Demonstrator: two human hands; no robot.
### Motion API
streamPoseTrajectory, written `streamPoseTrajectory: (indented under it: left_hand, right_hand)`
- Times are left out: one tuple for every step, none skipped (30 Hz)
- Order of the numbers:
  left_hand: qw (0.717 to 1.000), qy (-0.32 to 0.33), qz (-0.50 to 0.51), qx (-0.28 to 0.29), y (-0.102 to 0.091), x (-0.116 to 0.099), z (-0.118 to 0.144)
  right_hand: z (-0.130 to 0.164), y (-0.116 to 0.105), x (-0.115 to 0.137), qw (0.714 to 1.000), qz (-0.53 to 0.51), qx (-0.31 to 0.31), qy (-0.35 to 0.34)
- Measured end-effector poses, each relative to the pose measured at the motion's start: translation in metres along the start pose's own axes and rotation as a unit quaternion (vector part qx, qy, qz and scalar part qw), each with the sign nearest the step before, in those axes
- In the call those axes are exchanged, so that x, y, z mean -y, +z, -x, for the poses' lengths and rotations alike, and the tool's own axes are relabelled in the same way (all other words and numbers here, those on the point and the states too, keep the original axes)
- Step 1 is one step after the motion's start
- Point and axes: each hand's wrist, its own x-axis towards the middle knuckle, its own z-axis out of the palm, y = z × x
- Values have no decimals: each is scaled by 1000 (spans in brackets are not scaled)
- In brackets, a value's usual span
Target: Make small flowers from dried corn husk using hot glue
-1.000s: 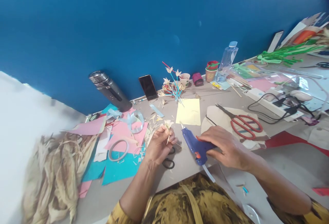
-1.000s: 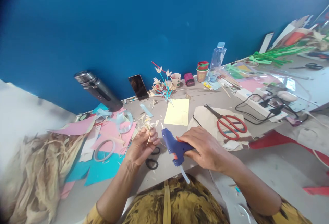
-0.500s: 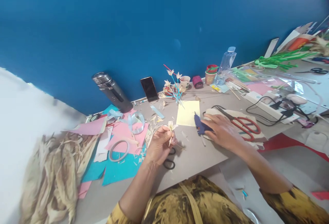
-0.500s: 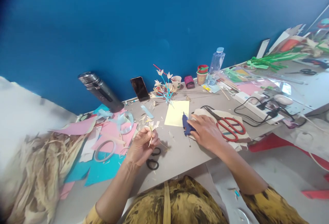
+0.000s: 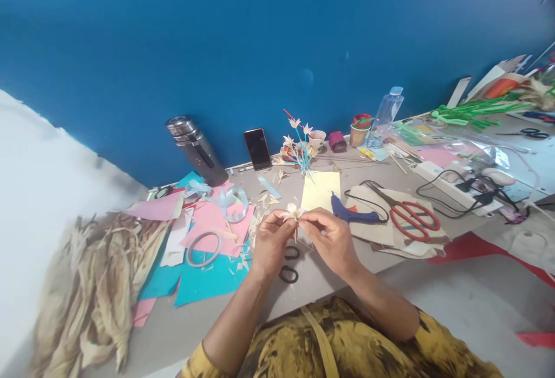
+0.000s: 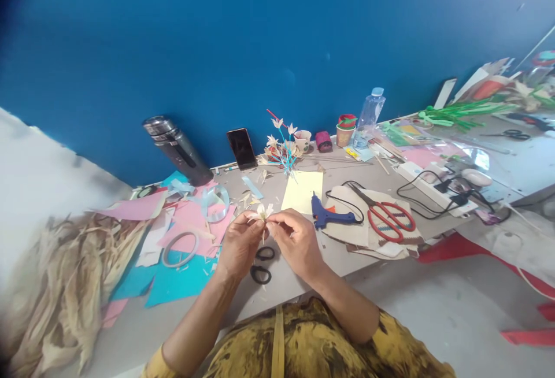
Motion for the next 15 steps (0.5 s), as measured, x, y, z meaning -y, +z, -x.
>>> streamPoseTrajectory:
  left_hand:
    - [1000,13,-19,-7,0,0,1]
    - [999,26,-36,-15,0,0,2]
    - [998,37,-50,-25,1,-1,3]
    - [996,47,-62,-35,2,-1,5]
    - [995,56,-74,-46,4,-2,6]
    - [993,62,-86,-56,5,-3,7]
    - [991,69,-98,-64,6,-3,9]
    - [988,78,-112,-68,7,-4,10]
    - [986,89,-124,-70,7,-3,11]
    - [982,105,-138,-70,7,-3,12]
    - [978,126,-153,-70,6,-2,13]
    - [971,150,-171,-69,4,-1,13]
    - [963,175,-192,-68,2,1,14]
    - [954,198,-213,-67,1,2,15]
    - [945,217,-234,-66,-1,4,16]
  right_hand:
    - [1,2,-1,1000,0,-7,-4]
    - [2,3,-1,1000,0,-14,-7]
    - [3,5,-2,1000,0,-20,-12]
    - [4,6,-3,1000,1,-26,-18]
    - [6,8,-4,999,2,-32,-25]
    - [7,10,-4,999,4,-39,-34]
    - [8,11,-5,998,8,-45,-43]
    - [9,12,-5,997,14,-52,-52]
    - [10,13,-4,996,20,-57,-62]
    - [10,13,-4,995,26,-61,-70]
    - [11,13,-3,994,33,-63,-78]
    - [11,13,-2,993,40,-64,-86]
    - [11,13,-1,992,47,-65,-94]
    - [12,12,-1,991,54,-68,-103]
    - [12,12,0,989,61,-71,-112]
